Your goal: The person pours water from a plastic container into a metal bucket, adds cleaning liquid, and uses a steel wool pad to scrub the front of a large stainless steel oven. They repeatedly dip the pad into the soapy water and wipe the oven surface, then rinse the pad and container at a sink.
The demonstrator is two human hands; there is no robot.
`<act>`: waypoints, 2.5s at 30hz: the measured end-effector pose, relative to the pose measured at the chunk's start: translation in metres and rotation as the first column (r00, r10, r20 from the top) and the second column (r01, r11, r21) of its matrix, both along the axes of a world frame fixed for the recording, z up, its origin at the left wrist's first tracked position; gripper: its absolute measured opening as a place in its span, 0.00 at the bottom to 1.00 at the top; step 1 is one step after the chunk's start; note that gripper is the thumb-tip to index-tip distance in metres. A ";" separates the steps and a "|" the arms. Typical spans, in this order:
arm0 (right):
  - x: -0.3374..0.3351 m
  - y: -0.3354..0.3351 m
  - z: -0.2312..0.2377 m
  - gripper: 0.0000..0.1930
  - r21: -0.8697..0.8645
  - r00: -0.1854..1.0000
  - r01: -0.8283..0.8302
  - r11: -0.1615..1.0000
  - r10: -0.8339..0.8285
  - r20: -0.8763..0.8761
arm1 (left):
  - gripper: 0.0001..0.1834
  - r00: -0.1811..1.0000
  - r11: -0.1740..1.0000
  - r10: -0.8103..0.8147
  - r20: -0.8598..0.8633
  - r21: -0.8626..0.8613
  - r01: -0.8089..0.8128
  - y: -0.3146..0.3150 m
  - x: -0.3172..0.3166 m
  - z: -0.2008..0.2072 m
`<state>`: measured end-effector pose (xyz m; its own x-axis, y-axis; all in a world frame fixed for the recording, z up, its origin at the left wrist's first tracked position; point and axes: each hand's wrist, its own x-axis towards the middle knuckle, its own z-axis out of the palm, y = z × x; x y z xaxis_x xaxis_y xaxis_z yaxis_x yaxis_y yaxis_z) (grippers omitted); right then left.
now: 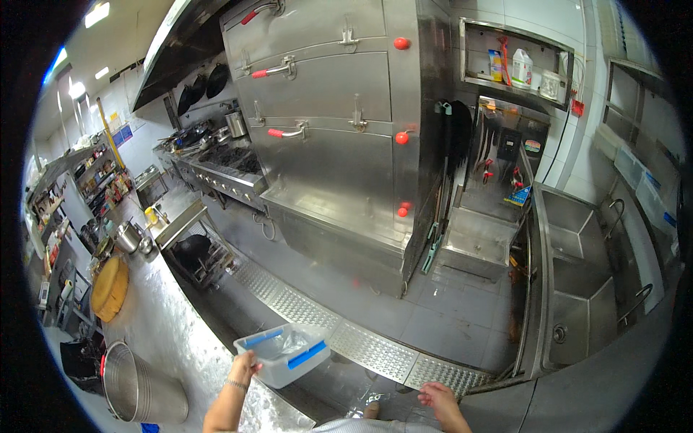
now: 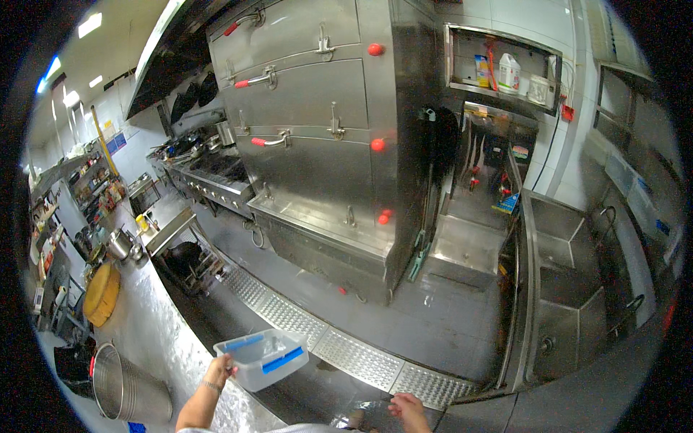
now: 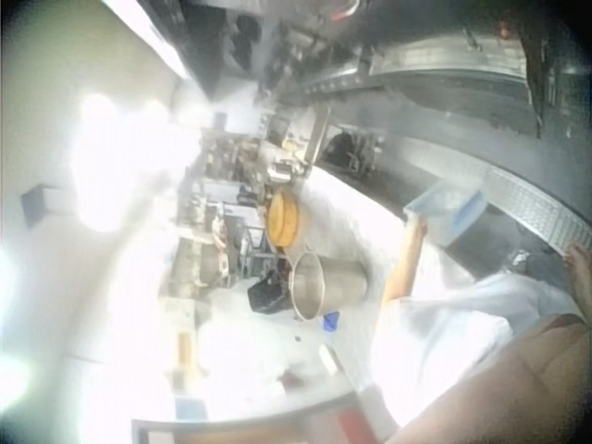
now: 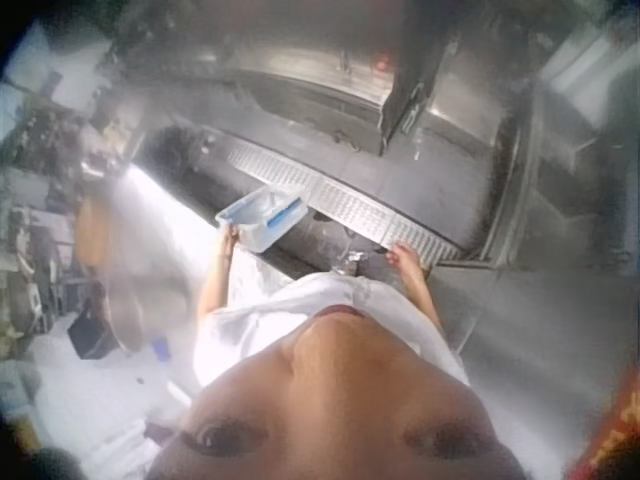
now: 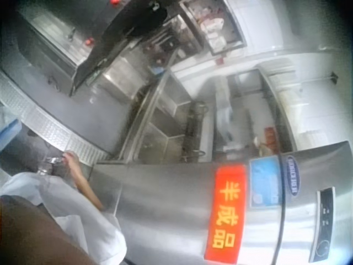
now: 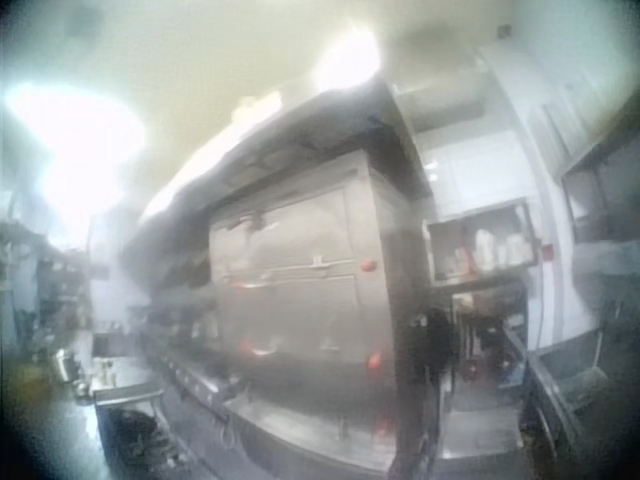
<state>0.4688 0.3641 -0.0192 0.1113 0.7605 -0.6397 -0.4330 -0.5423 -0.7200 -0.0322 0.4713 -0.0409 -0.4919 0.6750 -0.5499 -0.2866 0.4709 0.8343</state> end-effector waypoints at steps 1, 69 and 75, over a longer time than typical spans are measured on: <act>0.004 0.002 0.000 0.10 0.014 1.000 0.016 1.000 -0.016 -0.007 | 0.08 0.997 0.994 -0.072 -0.021 0.080 0.073 0.018 0.013 0.010; -0.036 -0.204 -0.034 0.08 -0.170 0.969 0.245 0.955 -0.238 0.063 | 0.12 0.561 0.902 -0.400 -0.725 -0.202 0.381 0.134 -0.008 -0.039; -0.026 -0.098 0.005 0.08 -0.128 0.934 0.341 0.931 -0.320 0.159 | 0.14 0.962 0.956 -0.158 -0.224 0.208 0.205 0.334 0.083 0.094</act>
<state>0.4427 0.2659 -0.0146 0.4315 0.5618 -0.7059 -0.5124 -0.4914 -0.7043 0.0509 0.8052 0.0533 -0.4343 0.8584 -0.2730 -0.0280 0.2901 0.9566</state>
